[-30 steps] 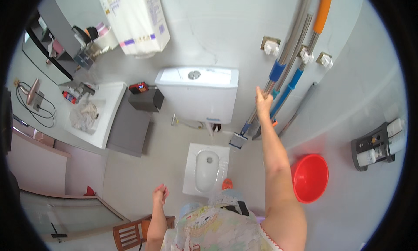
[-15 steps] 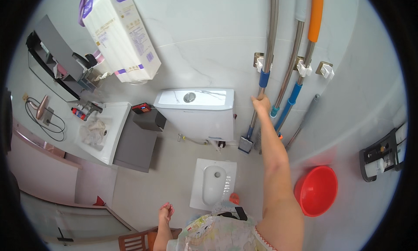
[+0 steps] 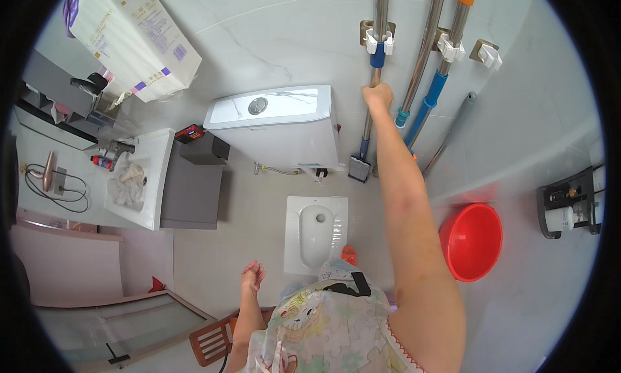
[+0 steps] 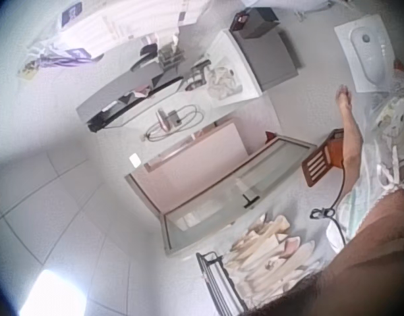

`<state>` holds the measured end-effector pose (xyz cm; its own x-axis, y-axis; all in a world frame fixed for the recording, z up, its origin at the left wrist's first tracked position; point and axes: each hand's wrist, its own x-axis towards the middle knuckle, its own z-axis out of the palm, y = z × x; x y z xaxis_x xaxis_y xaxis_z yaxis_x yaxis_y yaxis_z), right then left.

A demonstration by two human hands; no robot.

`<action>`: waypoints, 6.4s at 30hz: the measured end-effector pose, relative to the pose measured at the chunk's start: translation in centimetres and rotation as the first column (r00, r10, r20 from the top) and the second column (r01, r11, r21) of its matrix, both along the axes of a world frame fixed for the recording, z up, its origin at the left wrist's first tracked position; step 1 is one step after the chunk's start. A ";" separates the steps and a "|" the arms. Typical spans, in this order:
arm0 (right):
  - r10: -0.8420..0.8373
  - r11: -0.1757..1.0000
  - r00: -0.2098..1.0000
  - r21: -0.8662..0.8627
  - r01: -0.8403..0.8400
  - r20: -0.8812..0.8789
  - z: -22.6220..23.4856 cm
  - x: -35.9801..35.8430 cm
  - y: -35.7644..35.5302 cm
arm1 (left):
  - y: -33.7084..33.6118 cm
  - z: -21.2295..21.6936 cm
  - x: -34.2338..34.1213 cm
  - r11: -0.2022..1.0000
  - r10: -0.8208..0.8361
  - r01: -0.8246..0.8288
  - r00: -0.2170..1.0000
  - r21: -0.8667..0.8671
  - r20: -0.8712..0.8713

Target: The person mops the kitchen and bathroom floors with a flat mop, then uses a tissue to wipe a balcony door frame and a wall corner. They move between rooms, rinse the mop in a bucket, and handle a tissue from a wall-mounted dispenser.

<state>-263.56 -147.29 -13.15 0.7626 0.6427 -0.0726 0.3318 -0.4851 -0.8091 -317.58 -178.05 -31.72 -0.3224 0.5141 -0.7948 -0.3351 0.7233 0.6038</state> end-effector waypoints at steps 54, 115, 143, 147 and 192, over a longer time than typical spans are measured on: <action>0.692 0.115 0.719 -0.971 -0.207 -0.071 -81.5 -13.6 -87.6 | -14.0 -53.9 11.6 0.506 -0.854 0.849 0.468 -0.152 -0.228; -0.618 0.782 0.764 0.047 0.622 0.186 -44.0 -28.7 -67.0 | 0.3 -45.8 14.9 0.300 -0.857 0.909 0.123 -0.291 -0.500; -0.600 0.798 0.612 -0.438 0.413 -0.515 -50.1 -28.1 -87.0 | -1.5 -19.4 11.3 -0.110 -0.973 0.949 -0.041 0.296 -0.229; -0.529 0.848 0.714 -0.296 0.439 -0.458 -47.0 -29.5 -81.8 | 2.9 -15.5 6.6 0.000 -0.995 0.746 0.064 0.666 -0.071; -0.002 0.961 0.926 -0.257 -0.103 -0.378 -30.4 -43.5 -31.3 | 43.5 26.8 5.9 0.448 -0.752 0.084 0.573 0.890 0.325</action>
<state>-307.04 -178.59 -43.58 0.6131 0.5961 -0.5185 0.0626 -0.6909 -0.7202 -311.67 -134.55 -4.92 0.5065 0.8567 0.0981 -0.6232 0.2851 0.7282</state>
